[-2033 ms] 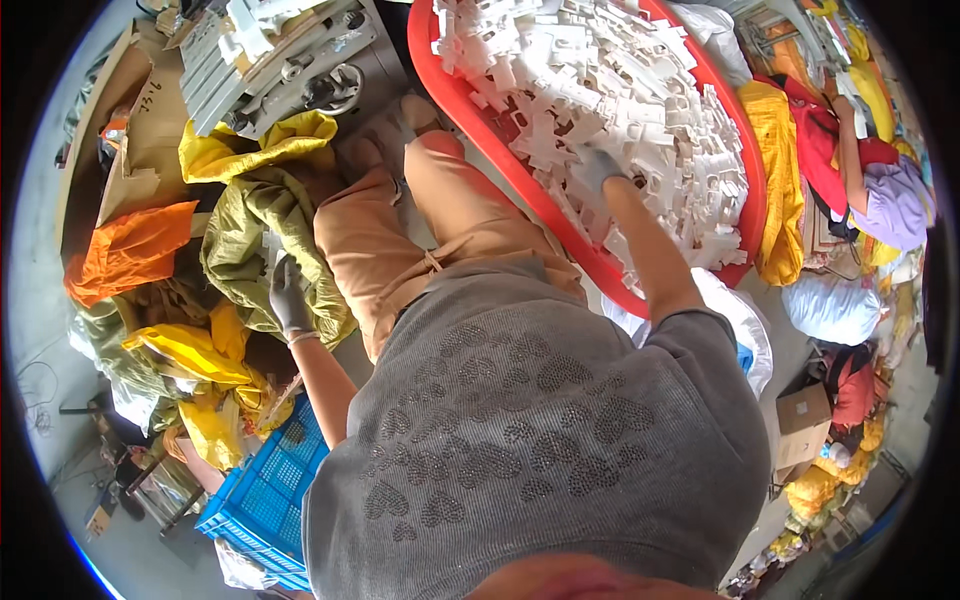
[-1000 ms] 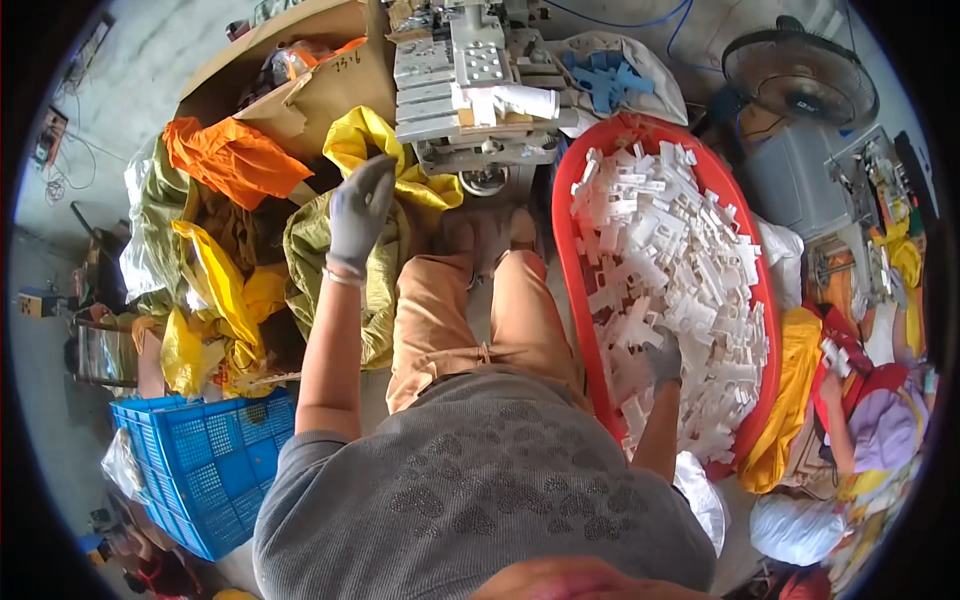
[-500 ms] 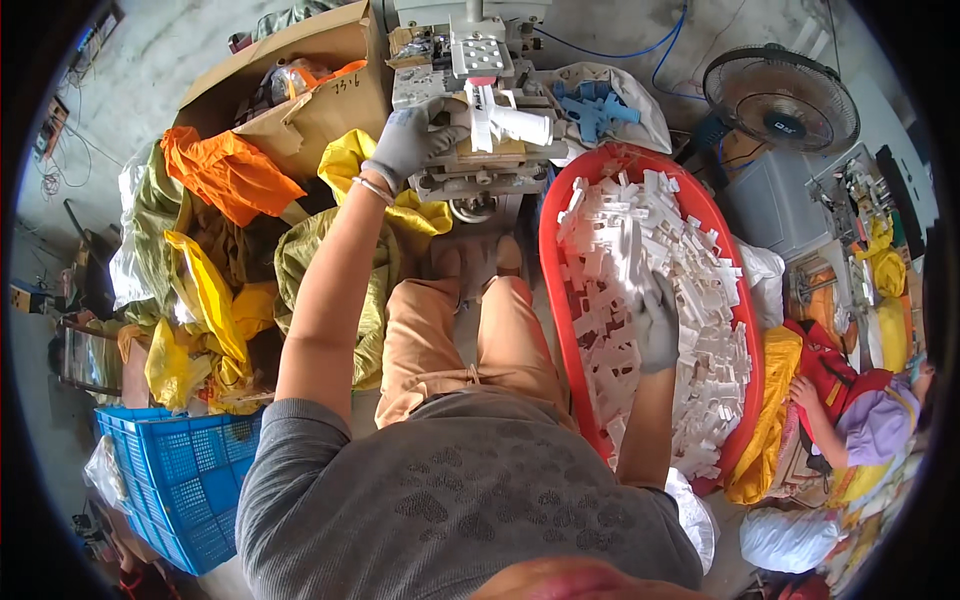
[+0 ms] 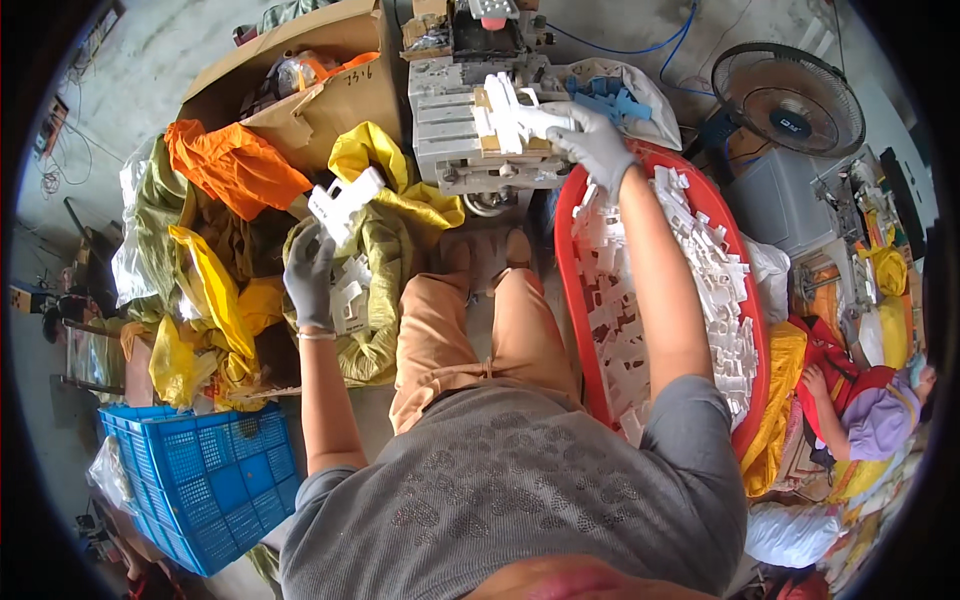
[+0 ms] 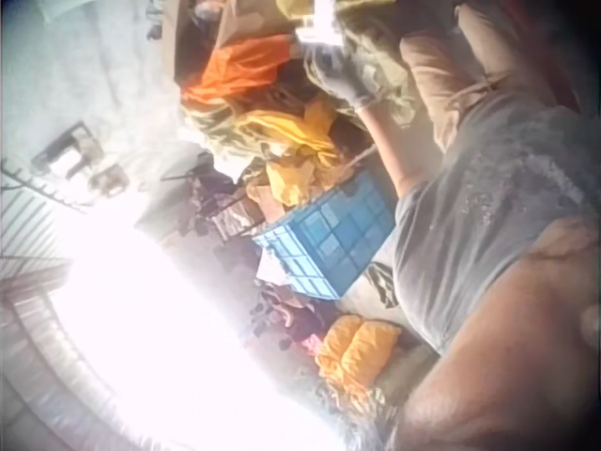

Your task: The person is using a manual press machine to assemble white plastic components and then sorting them into bags.

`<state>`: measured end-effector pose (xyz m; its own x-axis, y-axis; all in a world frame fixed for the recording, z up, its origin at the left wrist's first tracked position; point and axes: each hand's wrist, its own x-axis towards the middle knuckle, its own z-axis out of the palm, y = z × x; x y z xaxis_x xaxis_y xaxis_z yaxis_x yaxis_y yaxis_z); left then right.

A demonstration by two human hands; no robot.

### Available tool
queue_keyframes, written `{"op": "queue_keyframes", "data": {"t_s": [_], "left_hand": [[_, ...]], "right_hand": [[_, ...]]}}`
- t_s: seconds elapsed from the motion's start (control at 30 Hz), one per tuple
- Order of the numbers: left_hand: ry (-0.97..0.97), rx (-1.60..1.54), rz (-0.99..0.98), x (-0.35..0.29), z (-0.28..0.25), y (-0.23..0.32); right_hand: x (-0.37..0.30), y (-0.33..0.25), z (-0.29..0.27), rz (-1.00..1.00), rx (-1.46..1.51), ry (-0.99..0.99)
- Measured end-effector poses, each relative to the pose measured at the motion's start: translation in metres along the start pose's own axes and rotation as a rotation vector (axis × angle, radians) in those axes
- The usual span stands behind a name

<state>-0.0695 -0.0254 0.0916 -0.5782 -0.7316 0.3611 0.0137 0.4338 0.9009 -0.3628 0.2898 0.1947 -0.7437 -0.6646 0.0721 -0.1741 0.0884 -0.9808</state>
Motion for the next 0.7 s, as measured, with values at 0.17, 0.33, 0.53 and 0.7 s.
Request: {"op": "queue_keyframes", "data": {"t_s": [0.17, 0.33, 0.53, 0.7], "left_hand": [[-0.006, 0.074, -0.184, -0.026, -0.019, -0.027], [0.007, 0.035, -0.223, -0.041, -0.007, -0.056], [-0.037, -0.077, -0.257, -0.049, 0.002, -0.076], [-0.032, 0.014, -0.217, -0.053, 0.007, -0.082]], "right_hand": [[0.004, -0.015, -0.004, 0.05, -0.06, 0.012], [-0.002, -0.012, 0.004, -0.062, -0.167, 0.092], [0.006, -0.008, 0.006, -0.027, -0.307, 0.044], [-0.013, -0.007, -0.005, 0.035, -0.372, -0.043]]}}
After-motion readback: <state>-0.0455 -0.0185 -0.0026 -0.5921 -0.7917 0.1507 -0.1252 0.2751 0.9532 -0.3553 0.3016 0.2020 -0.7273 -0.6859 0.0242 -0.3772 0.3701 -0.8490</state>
